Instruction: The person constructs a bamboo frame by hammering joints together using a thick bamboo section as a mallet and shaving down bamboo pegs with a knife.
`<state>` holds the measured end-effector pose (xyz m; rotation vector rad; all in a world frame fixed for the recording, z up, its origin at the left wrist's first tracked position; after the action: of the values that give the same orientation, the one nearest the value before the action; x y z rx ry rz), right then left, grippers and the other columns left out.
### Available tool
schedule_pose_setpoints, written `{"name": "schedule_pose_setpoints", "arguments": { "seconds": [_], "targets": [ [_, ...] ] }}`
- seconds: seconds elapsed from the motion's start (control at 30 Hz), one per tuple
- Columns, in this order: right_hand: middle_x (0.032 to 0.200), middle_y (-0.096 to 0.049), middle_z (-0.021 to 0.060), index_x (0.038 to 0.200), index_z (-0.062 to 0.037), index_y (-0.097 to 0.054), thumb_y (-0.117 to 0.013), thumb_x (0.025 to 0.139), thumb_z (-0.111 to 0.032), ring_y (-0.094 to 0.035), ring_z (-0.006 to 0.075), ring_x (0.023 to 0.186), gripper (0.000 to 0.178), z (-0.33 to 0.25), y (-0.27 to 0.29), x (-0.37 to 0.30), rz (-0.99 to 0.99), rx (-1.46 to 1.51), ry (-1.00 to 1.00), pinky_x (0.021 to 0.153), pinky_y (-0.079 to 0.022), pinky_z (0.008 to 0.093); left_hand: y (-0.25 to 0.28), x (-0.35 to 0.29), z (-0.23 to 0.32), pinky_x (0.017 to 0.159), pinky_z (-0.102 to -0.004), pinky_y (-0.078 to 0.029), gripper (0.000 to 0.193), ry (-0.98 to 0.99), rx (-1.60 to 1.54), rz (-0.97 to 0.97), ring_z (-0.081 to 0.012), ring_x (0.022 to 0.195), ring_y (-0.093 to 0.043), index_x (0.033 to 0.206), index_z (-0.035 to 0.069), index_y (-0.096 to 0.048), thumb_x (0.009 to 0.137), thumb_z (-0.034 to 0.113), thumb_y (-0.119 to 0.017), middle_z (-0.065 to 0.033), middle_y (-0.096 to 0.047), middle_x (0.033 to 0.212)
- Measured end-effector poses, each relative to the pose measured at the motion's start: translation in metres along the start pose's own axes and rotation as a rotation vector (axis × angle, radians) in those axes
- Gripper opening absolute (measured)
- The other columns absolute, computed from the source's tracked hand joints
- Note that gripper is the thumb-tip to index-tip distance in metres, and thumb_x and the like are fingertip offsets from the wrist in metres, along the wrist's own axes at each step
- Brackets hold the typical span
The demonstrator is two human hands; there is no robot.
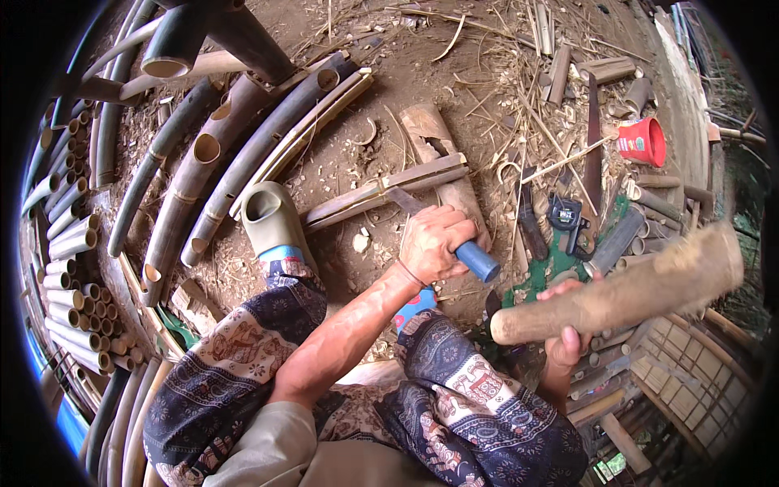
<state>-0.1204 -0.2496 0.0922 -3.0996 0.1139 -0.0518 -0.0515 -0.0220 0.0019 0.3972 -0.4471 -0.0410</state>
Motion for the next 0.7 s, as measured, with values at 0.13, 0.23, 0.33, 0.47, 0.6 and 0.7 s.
{"name": "schedule_pose_setpoints", "arguments": {
  "seconds": [0.13, 0.23, 0.33, 0.47, 0.6, 0.7],
  "targets": [
    [0.104, -0.050, 0.0175, 0.142, -0.0006, -0.013, -0.069, 0.072, -0.034, -0.054, 0.0271, 0.088, 0.096, -0.013, -0.014, -0.017, 0.028, 0.110, -0.038, 0.082, -0.048, 0.0419, 0.001, -0.002, -0.006, 0.049, -0.0385, -0.038, 0.025, -0.033, 0.004, -0.005, -0.0267, 0.053, -0.050, 0.061, 0.010, -0.052, 0.071, 0.016, -0.074, -0.0063, -0.047, 0.057],
    [0.101, -0.053, 0.0152, 0.132, -0.0010, -0.023, -0.070, 0.072, -0.032, -0.056, 0.0256, 0.086, 0.083, -0.005, -0.008, -0.016, -0.195, -0.226, -0.020, 0.082, -0.048, 0.0399, 0.002, 0.001, -0.008, 0.052, -0.0393, -0.041, 0.022, -0.008, 0.003, 0.009, -0.0273, 0.056, -0.053, 0.064, 0.010, -0.053, 0.068, 0.019, -0.073, -0.0064, -0.049, 0.060],
    [0.090, -0.063, 0.0114, 0.102, 0.0023, -0.057, -0.073, 0.069, -0.029, -0.062, 0.0211, 0.081, 0.048, 0.004, -0.049, 0.000, -0.567, -0.808, -0.545, 0.079, -0.049, 0.0342, 0.004, 0.001, -0.015, 0.057, -0.0401, -0.047, 0.022, 0.042, 0.020, 0.027, -0.0289, 0.064, -0.058, 0.071, 0.011, -0.056, 0.061, 0.023, -0.073, -0.0068, -0.054, 0.066],
    [0.087, -0.064, 0.0120, 0.104, 0.0052, -0.056, -0.073, 0.071, -0.021, -0.062, 0.0207, 0.078, 0.046, 0.013, -0.054, -0.012, -0.265, -0.320, -0.171, 0.075, -0.051, 0.0334, 0.007, 0.002, -0.020, 0.056, -0.0393, -0.047, 0.019, 0.027, 0.004, 0.058, -0.0293, 0.063, -0.059, 0.070, 0.010, -0.056, 0.067, 0.019, -0.073, -0.0086, -0.055, 0.066],
    [0.095, -0.059, 0.0135, 0.109, 0.0033, -0.053, -0.069, 0.073, -0.023, -0.058, 0.0223, 0.084, 0.048, 0.005, -0.062, 0.000, -0.379, -0.297, 0.067, 0.079, -0.048, 0.0356, 0.006, 0.011, -0.022, 0.058, -0.0401, -0.048, 0.018, 0.135, 0.014, 0.066, -0.0306, 0.066, -0.061, 0.070, 0.009, -0.058, 0.066, 0.019, -0.072, -0.0097, -0.059, 0.069],
    [0.098, -0.058, 0.0139, 0.111, 0.0015, -0.052, -0.071, 0.072, -0.025, -0.058, 0.0231, 0.085, 0.051, -0.003, -0.072, 0.017, -0.390, -0.557, -0.234, 0.080, -0.048, 0.0372, 0.009, 0.006, -0.033, 0.066, -0.0396, -0.052, 0.017, 0.212, -0.029, 0.029, -0.0328, 0.074, -0.064, 0.072, 0.007, -0.061, 0.062, 0.016, -0.070, -0.0112, -0.064, 0.079]
  ]
}}
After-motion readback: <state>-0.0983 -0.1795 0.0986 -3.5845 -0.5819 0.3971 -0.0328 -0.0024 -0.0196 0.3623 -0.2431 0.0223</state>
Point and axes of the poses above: each hand's wrist, its own x-axis towards the middle knuckle, its own y-axis out of the back of the hand, z = x × y, the point moved 2 cm from there along x, towards the middle knuckle
